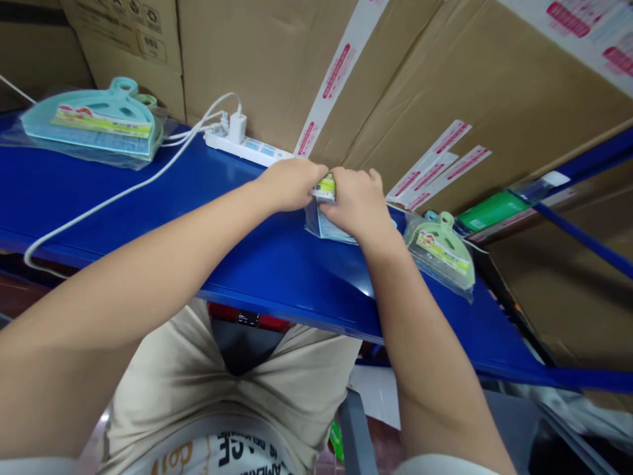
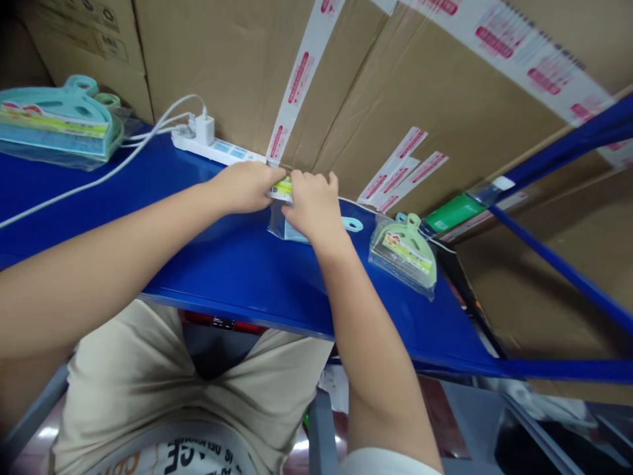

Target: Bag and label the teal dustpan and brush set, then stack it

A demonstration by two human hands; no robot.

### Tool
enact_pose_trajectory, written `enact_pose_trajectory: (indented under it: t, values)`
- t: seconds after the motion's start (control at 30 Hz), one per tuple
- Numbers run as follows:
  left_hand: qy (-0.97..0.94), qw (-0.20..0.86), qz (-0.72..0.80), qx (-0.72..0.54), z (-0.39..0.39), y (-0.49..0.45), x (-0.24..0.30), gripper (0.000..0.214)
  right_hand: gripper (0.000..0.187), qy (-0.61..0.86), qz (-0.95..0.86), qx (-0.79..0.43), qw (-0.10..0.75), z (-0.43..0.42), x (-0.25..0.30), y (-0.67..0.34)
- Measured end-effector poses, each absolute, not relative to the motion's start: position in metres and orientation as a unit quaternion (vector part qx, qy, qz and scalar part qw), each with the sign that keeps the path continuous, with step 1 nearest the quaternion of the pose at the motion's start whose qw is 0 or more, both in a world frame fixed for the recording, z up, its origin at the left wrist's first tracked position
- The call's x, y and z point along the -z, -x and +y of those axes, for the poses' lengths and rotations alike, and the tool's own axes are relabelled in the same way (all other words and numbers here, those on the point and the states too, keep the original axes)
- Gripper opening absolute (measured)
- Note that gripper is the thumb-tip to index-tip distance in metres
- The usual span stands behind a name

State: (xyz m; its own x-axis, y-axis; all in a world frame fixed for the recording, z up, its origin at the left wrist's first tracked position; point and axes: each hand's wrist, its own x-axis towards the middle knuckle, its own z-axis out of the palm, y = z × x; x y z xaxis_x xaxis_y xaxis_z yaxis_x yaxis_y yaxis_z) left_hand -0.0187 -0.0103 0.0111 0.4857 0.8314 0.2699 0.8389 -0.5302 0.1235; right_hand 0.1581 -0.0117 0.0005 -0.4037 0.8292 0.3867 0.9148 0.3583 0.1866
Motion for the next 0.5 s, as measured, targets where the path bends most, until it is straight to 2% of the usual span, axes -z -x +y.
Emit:
enact_pose_trajectory:
  t: [0.1,0.5]
  values:
    - [0.854,0.040,-0.495,0.154,-0.012,0.016,-0.013,0.046,0.034,0.558,-0.797,0.196,0.120,-0.014,0.003,-0.166]
    - [0.839,0.102,-0.518,0.132,-0.009,0.024,-0.016,0.044,0.043,0.557,-0.801,0.150,0.162,-0.007,0.007,-0.176]
